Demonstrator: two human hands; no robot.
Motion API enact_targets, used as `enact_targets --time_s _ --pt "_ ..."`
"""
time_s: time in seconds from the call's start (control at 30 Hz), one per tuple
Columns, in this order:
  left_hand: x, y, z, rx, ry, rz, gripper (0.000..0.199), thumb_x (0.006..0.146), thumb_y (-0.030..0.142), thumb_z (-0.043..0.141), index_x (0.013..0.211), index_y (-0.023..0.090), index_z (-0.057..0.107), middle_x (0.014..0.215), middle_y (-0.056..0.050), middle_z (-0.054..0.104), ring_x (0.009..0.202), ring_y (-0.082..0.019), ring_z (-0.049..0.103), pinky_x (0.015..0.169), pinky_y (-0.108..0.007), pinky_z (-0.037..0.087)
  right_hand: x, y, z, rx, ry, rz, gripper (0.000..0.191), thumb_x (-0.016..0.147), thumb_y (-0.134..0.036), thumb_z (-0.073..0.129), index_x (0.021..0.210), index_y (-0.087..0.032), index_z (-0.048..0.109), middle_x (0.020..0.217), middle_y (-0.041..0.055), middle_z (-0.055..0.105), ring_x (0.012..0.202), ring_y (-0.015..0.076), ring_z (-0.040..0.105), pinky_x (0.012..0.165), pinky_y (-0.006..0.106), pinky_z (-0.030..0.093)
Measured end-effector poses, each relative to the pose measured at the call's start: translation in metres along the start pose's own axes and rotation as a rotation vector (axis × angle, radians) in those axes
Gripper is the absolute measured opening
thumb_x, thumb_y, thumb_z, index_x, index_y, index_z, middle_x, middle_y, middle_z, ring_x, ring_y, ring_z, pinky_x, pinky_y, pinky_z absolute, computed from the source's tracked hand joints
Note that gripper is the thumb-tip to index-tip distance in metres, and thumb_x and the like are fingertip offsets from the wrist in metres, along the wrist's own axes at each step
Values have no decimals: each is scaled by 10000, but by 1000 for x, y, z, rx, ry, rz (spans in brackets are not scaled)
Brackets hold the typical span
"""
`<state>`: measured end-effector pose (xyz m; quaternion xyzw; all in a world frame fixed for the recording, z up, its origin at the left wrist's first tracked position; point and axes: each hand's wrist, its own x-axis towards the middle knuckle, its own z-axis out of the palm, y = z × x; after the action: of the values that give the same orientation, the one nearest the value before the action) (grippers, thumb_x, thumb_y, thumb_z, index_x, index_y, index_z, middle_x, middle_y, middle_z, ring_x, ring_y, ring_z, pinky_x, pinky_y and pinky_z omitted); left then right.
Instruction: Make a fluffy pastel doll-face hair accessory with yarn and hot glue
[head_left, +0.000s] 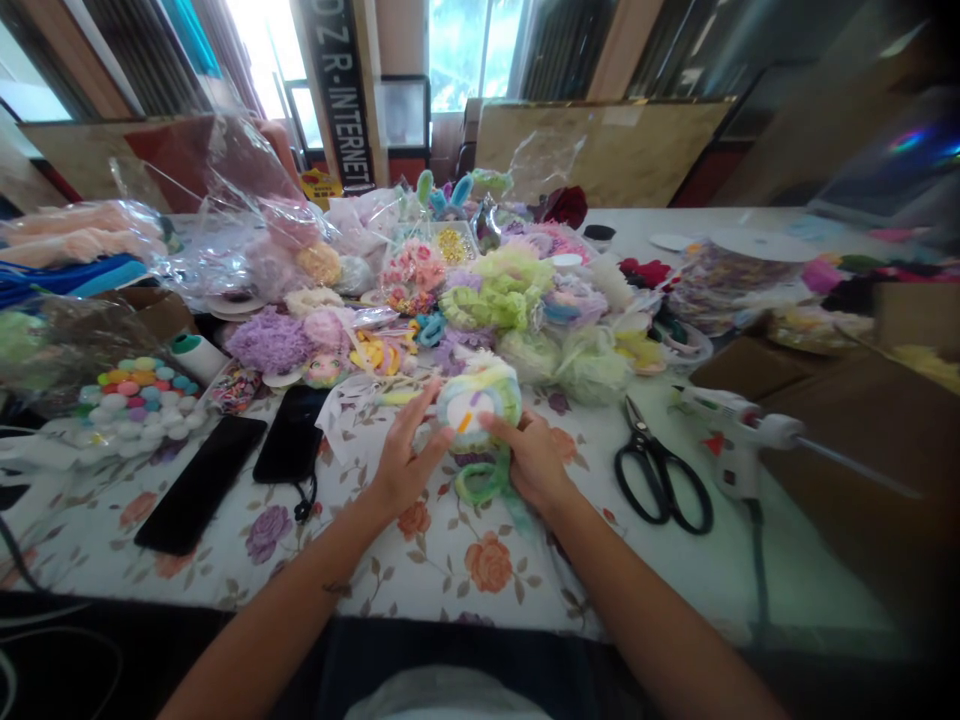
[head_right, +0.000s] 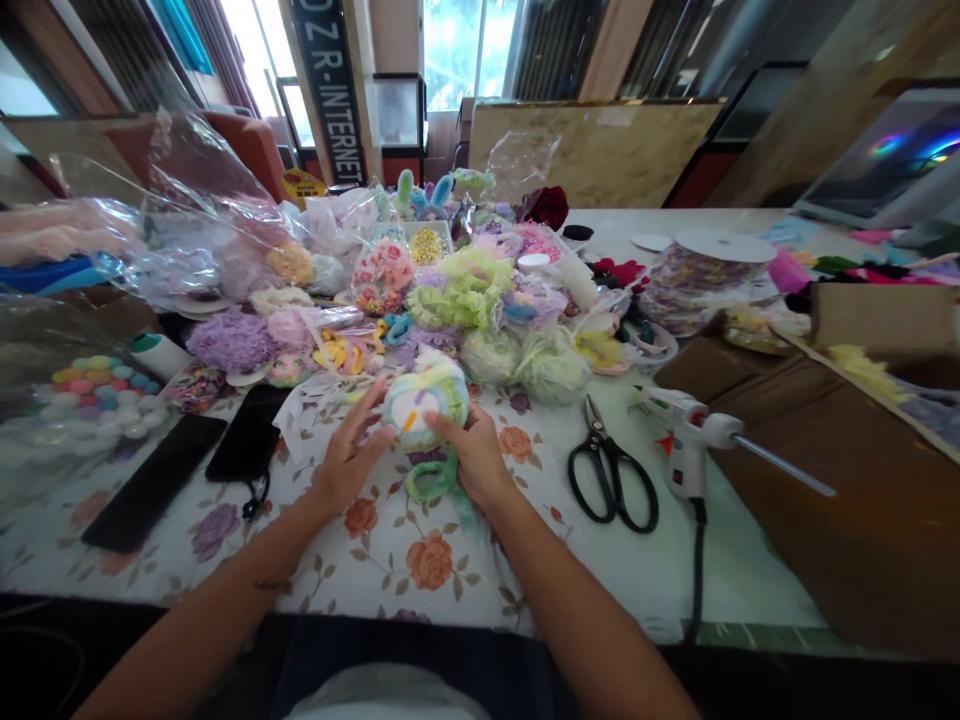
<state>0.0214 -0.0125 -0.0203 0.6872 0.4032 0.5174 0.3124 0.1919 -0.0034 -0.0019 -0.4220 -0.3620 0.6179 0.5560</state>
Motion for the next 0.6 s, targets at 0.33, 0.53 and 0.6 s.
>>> enact_targets --time_s 0.33,0.53,0.6 --pt "-1 13 1 317 4 385 551 899 235 538 1432 220 397 1456 -147 449 1383 -293 381 1115 -520 359 1 1 -3 -270 4 -237 417 660 -385 808 1026 -231 682 982 18 739 859 211 679 804 340 539" --pt "-3 14 7 436 4 519 666 871 186 536 1489 180 289 1455 -173 435 1377 -311 384 1103 -505 387 -4 4 0 -476 67 -404 342 693 -386 779 979 -234 669 941 31 730 852 239 664 783 362 536" --pt "-4 16 7 471 17 553 665 866 183 532 1487 180 296 1421 -170 468 1359 -314 406 1081 -506 412 -5 7 -1 -550 80 -461 324 711 -389 766 978 -237 665 926 33 725 856 244 657 784 364 529"
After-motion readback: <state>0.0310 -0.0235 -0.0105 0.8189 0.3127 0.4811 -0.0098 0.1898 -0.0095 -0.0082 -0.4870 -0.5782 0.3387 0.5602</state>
